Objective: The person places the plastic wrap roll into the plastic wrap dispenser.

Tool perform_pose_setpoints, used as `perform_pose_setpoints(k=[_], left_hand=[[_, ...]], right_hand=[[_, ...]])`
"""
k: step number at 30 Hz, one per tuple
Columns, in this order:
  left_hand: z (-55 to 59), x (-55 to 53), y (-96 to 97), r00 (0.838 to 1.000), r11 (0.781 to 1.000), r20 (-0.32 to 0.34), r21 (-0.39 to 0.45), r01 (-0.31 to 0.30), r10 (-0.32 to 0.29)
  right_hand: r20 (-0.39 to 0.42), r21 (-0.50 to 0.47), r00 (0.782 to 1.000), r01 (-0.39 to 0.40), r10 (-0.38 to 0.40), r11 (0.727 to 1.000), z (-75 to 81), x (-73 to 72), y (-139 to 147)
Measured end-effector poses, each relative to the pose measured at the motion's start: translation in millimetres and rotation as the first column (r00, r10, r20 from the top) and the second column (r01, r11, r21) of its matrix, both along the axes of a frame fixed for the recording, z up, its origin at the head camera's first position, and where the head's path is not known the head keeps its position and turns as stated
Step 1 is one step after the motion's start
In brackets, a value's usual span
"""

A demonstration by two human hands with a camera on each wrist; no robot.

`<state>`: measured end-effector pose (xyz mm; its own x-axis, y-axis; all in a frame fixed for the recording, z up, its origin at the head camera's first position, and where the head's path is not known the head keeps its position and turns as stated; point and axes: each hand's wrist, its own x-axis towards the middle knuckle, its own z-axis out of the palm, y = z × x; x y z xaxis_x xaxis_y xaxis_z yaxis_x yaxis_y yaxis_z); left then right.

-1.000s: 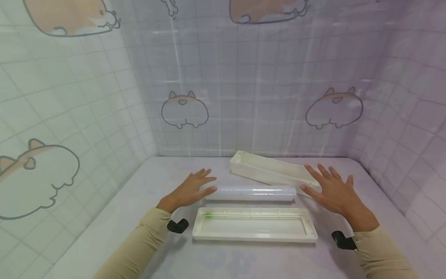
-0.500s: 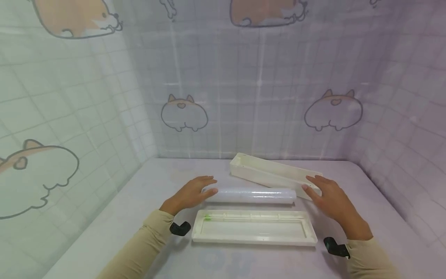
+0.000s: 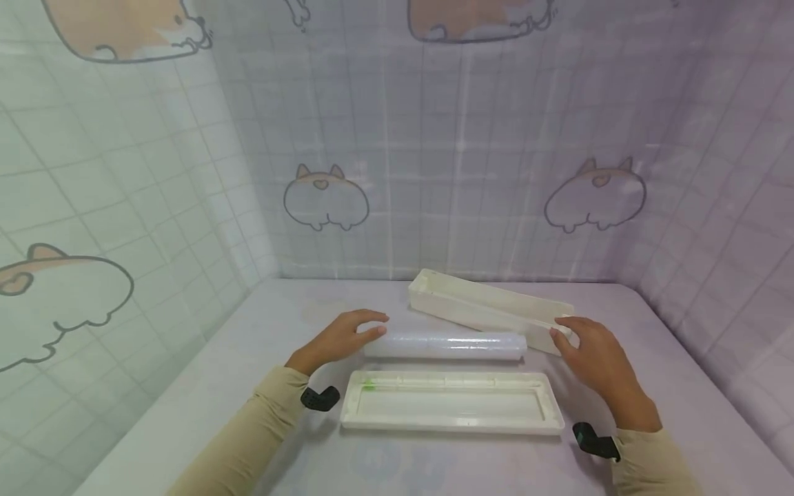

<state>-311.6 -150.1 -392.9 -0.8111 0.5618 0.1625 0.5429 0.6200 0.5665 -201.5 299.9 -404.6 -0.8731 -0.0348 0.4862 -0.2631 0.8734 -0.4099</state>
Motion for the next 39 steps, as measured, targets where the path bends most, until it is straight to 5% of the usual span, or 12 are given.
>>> perform_pose_setpoints(k=[8, 20, 31, 39], left_hand=[[-6.4, -7.9, 11.1, 0.999, 0.999, -0.039, -0.043, -0.031, 0.03], [6.8, -20.1, 19.3, 0.996, 0.995, 0.047, 0.067, -0.076, 0.073], [5.7, -42.4, 15.9, 0.986, 0.986, 0.106, 0.094, -0.138, 0.127], [2.6, -44.0, 30.3, 0.971, 0.986, 0.197, 0.068, -0.152, 0.136]], right_hand=[[-0.025, -0.016, 0.995, 0.094, -0.094, 0.995, -9.3, 4.0, 4], [-0.041, -0.058, 0.986, 0.161, -0.164, 0.985, -17.3, 6.6, 13], [0.243, -0.222, 0.944, 0.276, -0.221, 0.935, -18.8, 2.5, 4], [0.264, -0.249, 0.947, 0.251, -0.184, 0.935, -29.6, -0.5, 5]])
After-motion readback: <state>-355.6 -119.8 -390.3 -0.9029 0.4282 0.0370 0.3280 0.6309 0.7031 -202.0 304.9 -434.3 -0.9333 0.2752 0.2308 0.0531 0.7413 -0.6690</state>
